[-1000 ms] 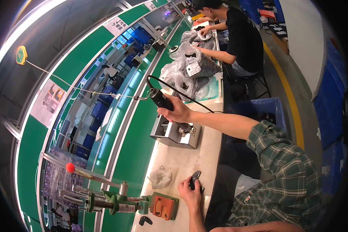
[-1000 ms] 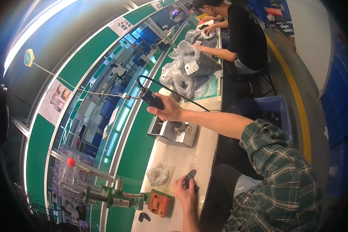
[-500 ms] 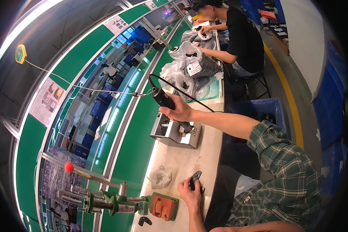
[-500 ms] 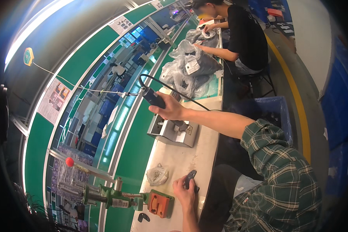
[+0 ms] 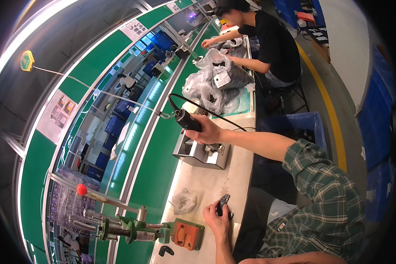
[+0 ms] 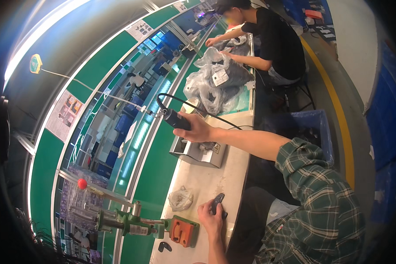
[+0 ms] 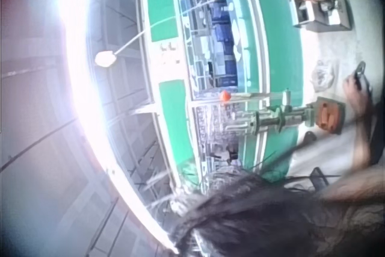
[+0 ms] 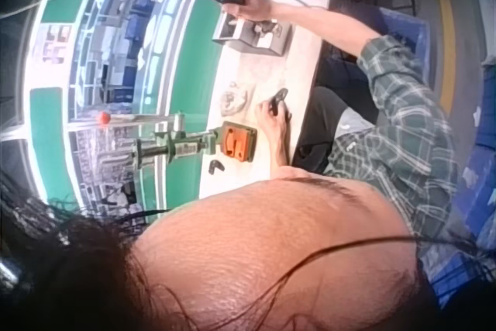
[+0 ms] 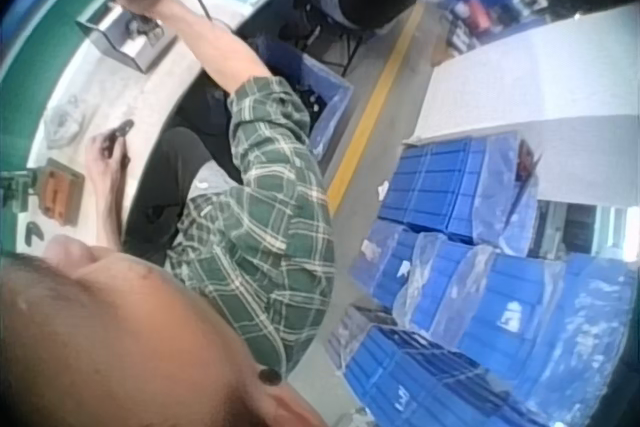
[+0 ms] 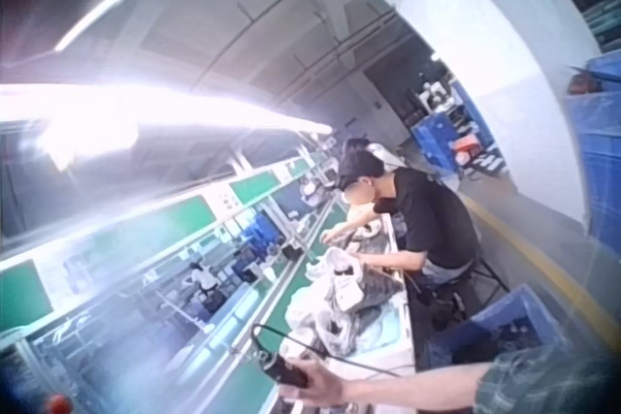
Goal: The person assembles small plastic parts and screws into assembled units using a manual press and an electric screwdriver. The parts are taken from plastic trays and the assembled units are placed onto a factory line.
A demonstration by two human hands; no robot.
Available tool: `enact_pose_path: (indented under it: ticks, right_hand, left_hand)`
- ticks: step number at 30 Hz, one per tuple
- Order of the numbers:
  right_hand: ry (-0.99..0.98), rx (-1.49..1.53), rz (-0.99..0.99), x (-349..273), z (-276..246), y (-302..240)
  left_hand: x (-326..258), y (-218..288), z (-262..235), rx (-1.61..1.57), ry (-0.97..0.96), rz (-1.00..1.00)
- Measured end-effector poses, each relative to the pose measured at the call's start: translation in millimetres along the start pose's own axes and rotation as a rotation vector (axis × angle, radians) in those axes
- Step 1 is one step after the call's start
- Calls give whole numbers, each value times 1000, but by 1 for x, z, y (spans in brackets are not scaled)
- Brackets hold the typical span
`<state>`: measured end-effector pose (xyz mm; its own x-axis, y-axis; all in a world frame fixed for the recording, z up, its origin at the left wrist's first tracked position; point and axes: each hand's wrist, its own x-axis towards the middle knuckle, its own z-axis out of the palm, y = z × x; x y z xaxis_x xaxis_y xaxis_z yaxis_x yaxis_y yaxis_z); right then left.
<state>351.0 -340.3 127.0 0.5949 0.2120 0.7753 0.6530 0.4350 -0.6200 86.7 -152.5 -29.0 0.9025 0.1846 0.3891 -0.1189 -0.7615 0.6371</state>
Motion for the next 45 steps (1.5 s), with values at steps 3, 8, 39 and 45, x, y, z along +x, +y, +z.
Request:
enact_pose_path:
  ticks: [3, 8, 39, 45]
  right_hand:
    - [11, -42, 294, 2, -5, -12]
    - [41, 149, 361, -19, 15, -33]
    - [-8, 382, 403, -113, 133, -12]
    - [-12, 363, 389, -113, 138, -13]
  left_hand:
    - [-2, -7, 6, -15, 18, 44]
    - [-2, -15, 4, 17, 39, 37]
    - [-9, -4, -26, 57, -96, -46]
    - [-8, -3, -27, -52, -96, -124]
